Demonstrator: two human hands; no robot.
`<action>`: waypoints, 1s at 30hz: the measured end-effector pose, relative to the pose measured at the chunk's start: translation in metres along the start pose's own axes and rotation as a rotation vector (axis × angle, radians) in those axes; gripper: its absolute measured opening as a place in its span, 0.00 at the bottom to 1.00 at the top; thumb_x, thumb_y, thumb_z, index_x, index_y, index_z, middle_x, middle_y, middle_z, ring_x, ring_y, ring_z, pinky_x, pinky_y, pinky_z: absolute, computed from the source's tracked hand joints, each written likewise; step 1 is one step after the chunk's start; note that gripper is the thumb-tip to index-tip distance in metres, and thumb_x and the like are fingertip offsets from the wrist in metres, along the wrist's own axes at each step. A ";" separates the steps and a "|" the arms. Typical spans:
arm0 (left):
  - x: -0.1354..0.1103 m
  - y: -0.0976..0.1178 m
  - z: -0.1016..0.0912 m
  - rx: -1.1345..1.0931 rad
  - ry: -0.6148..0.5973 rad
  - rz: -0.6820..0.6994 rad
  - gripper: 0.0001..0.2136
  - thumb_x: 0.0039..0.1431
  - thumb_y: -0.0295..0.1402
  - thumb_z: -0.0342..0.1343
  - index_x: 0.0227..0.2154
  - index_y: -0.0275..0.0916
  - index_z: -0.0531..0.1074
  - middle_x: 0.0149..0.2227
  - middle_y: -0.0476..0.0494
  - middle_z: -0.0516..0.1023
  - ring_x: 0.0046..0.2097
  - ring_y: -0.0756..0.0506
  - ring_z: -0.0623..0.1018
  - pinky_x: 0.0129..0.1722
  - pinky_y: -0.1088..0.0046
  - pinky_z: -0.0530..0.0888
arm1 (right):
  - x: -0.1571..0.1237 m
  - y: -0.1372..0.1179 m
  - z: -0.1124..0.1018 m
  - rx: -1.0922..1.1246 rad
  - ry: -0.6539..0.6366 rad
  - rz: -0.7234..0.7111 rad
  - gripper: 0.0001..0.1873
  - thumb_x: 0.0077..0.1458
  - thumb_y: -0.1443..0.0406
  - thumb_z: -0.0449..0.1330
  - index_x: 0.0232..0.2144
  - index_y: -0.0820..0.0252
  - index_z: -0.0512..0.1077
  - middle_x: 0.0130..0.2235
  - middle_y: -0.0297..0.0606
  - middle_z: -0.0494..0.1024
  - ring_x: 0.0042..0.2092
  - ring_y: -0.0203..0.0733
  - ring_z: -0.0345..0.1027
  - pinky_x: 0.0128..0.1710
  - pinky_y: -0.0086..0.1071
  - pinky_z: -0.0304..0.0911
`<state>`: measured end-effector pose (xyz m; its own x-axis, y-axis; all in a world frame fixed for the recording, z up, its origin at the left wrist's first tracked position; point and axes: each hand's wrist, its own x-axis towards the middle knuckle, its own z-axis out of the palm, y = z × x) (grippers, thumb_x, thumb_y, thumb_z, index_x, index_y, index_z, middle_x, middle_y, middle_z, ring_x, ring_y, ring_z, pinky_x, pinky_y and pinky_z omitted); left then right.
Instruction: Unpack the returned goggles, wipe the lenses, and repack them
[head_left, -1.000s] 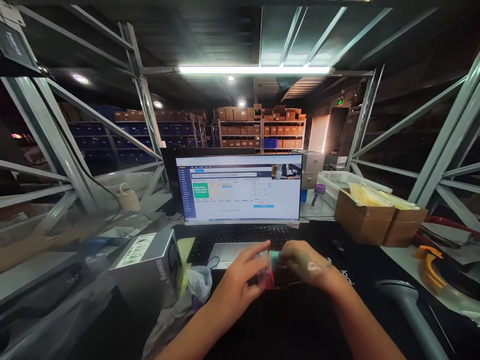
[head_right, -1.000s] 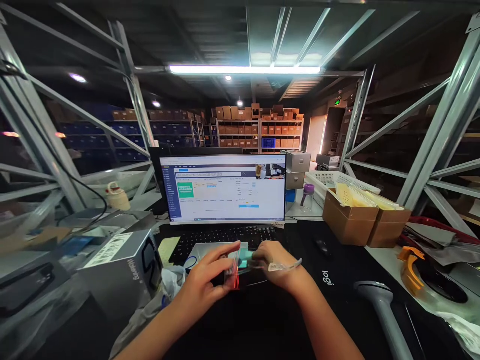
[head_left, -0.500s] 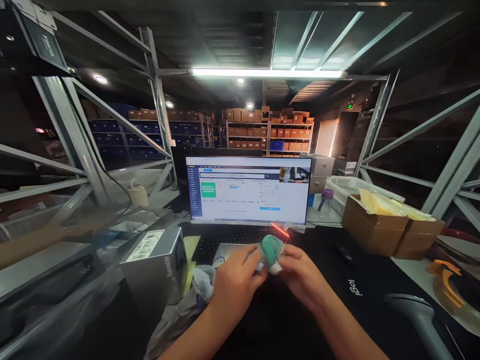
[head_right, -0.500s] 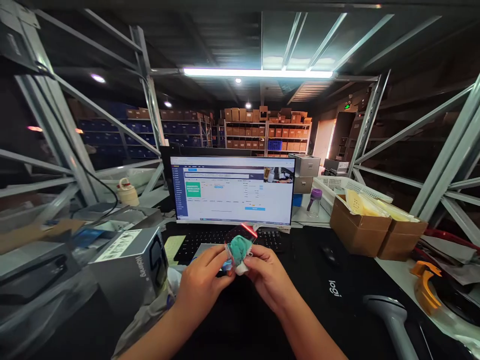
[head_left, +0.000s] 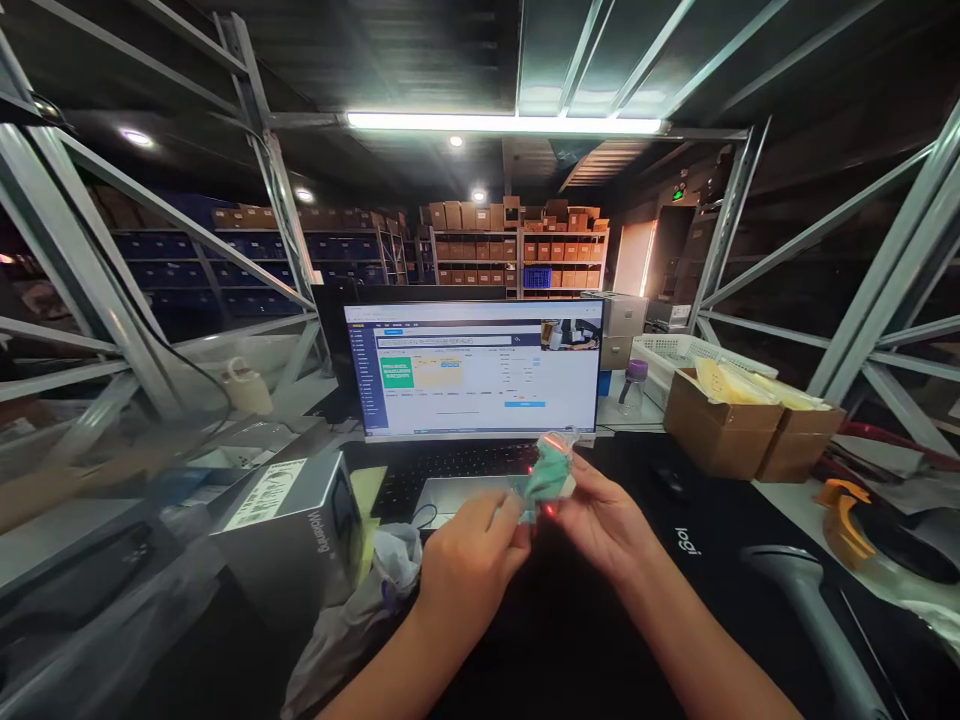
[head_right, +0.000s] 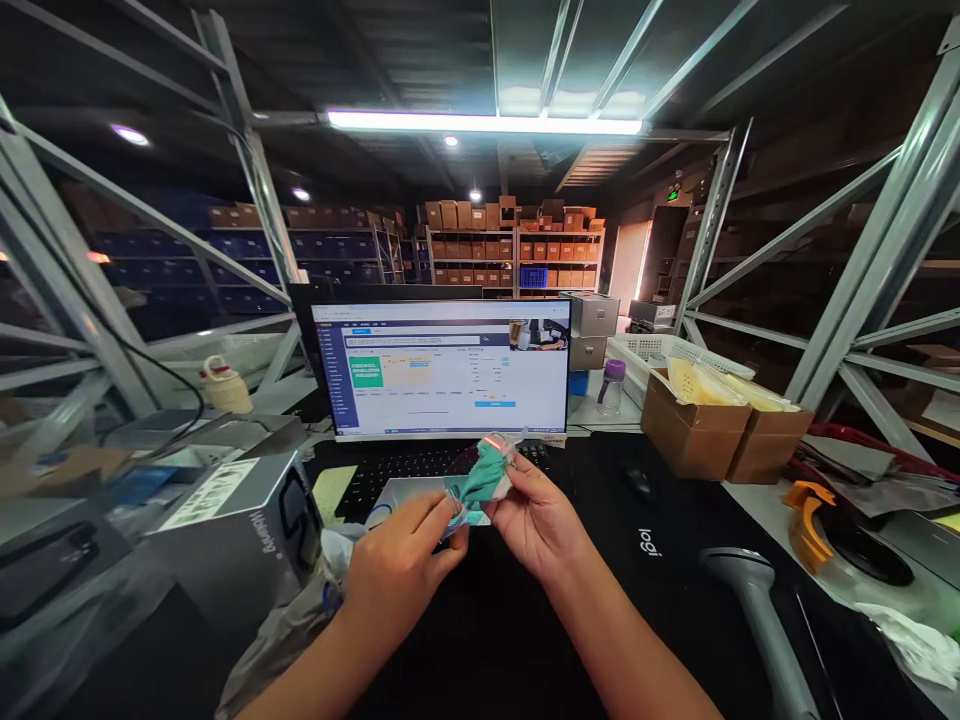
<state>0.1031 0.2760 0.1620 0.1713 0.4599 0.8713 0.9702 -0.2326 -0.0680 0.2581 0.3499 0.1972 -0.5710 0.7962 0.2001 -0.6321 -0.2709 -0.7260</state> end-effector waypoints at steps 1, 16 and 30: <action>0.000 -0.001 0.000 0.009 -0.007 -0.009 0.07 0.58 0.25 0.55 0.39 0.38 0.73 0.36 0.47 0.79 0.34 0.45 0.78 0.30 0.70 0.69 | -0.001 0.002 0.000 -0.047 -0.009 0.001 0.18 0.48 0.64 0.71 0.44 0.57 0.78 0.42 0.39 0.79 0.42 0.41 0.73 0.45 0.34 0.69; 0.004 -0.007 -0.008 -0.013 0.023 -0.098 0.06 0.57 0.24 0.57 0.36 0.40 0.74 0.37 0.50 0.80 0.35 0.47 0.78 0.31 0.72 0.67 | -0.020 -0.052 -0.016 -0.657 0.112 -0.120 0.16 0.51 0.62 0.66 0.43 0.60 0.80 0.39 0.42 0.81 0.35 0.44 0.73 0.35 0.36 0.71; 0.001 -0.013 -0.005 -0.237 0.015 -0.171 0.05 0.61 0.23 0.53 0.37 0.37 0.72 0.39 0.41 0.79 0.40 0.41 0.78 0.37 0.67 0.75 | -0.024 0.044 0.014 -1.639 -0.117 -1.227 0.21 0.60 0.79 0.52 0.52 0.66 0.74 0.54 0.53 0.76 0.56 0.48 0.72 0.54 0.38 0.73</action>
<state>0.0902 0.2753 0.1666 0.0044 0.4970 0.8678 0.9174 -0.3473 0.1942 0.2367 0.3111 0.1690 -0.3693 0.0959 0.9243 0.2928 0.9560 0.0178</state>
